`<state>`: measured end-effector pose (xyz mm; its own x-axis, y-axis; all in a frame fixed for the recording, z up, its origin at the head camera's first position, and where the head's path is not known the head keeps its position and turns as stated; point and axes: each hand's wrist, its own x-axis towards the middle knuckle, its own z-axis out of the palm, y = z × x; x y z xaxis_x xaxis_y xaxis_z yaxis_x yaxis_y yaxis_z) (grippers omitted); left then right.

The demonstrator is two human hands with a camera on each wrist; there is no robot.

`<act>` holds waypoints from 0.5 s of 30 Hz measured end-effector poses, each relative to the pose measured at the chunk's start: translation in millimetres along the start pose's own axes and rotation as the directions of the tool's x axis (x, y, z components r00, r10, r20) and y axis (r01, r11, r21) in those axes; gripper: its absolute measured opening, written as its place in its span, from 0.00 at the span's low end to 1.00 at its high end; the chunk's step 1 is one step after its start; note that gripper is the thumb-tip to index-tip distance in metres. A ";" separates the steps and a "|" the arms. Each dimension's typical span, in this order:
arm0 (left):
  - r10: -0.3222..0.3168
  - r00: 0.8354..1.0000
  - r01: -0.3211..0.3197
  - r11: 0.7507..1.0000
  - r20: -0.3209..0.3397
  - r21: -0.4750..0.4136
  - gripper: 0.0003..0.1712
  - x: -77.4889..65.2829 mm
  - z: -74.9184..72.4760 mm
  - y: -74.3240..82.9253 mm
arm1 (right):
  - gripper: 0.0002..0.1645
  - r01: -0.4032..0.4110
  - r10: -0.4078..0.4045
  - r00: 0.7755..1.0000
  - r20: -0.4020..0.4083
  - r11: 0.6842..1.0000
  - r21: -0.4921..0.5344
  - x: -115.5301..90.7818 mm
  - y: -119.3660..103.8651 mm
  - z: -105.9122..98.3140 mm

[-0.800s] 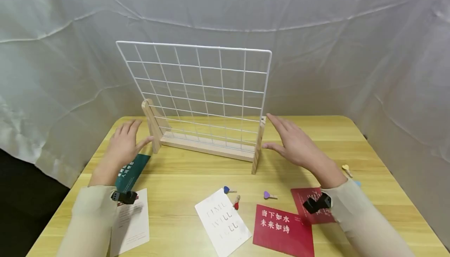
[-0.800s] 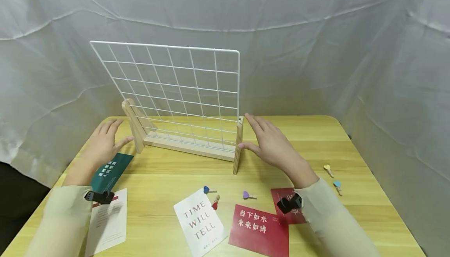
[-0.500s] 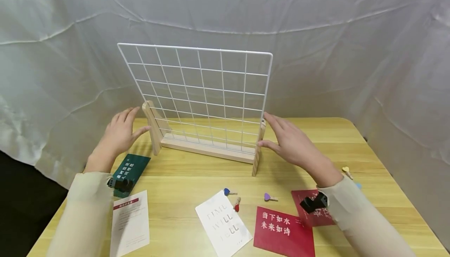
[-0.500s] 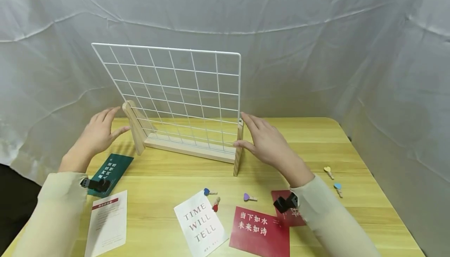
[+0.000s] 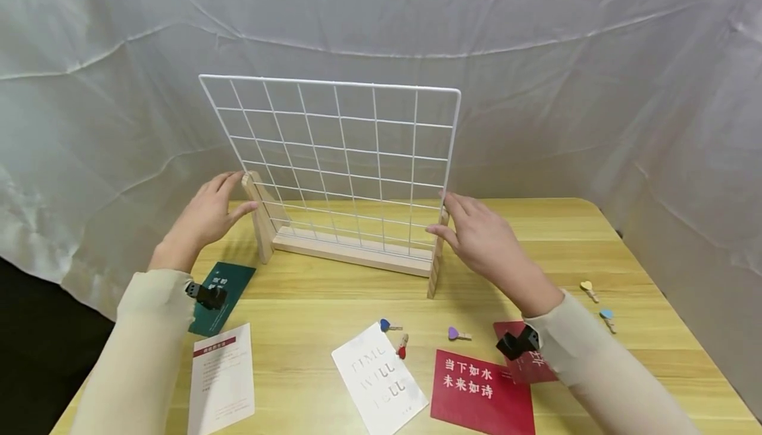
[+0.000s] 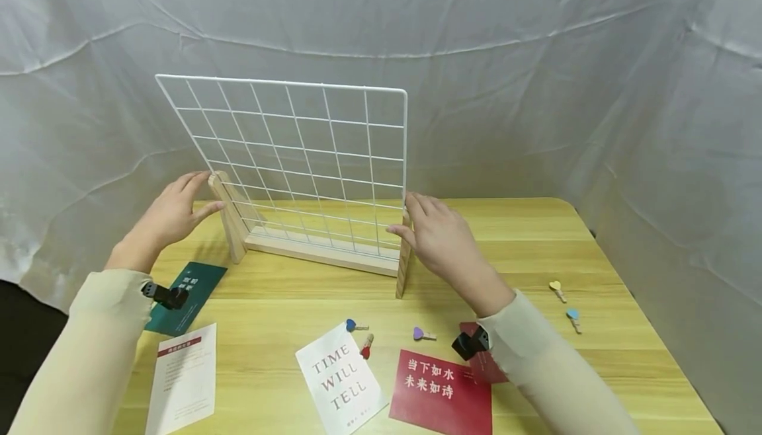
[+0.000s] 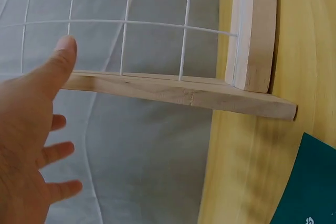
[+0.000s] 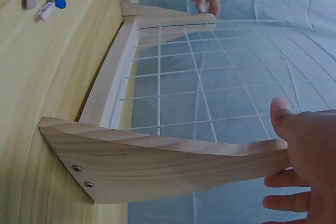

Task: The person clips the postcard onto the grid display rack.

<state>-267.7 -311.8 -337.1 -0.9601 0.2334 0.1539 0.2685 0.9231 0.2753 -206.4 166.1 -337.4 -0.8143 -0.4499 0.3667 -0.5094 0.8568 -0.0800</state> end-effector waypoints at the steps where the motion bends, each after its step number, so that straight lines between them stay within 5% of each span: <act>1: 0.004 1.000 -0.004 1.000 -0.001 -0.002 0.49 1.1 0.5 -0.2 | 0.42 0.006 -0.006 1.000 -0.018 1.000 -0.012 0.0 -0.6 0.6; 15: 0.071 0.991 -0.066 0.997 -0.115 0.048 0.37 6.9 9.5 7.2 | 0.31 0.025 -0.031 0.988 -0.151 0.999 -0.040 -4.1 6.2 6.4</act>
<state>-273.1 -300.5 -343.1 -0.9234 0.2614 0.2810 0.3267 0.9195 0.2185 -208.0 171.7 -345.3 -0.7467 -0.4333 0.5047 -0.5183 0.8546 -0.0332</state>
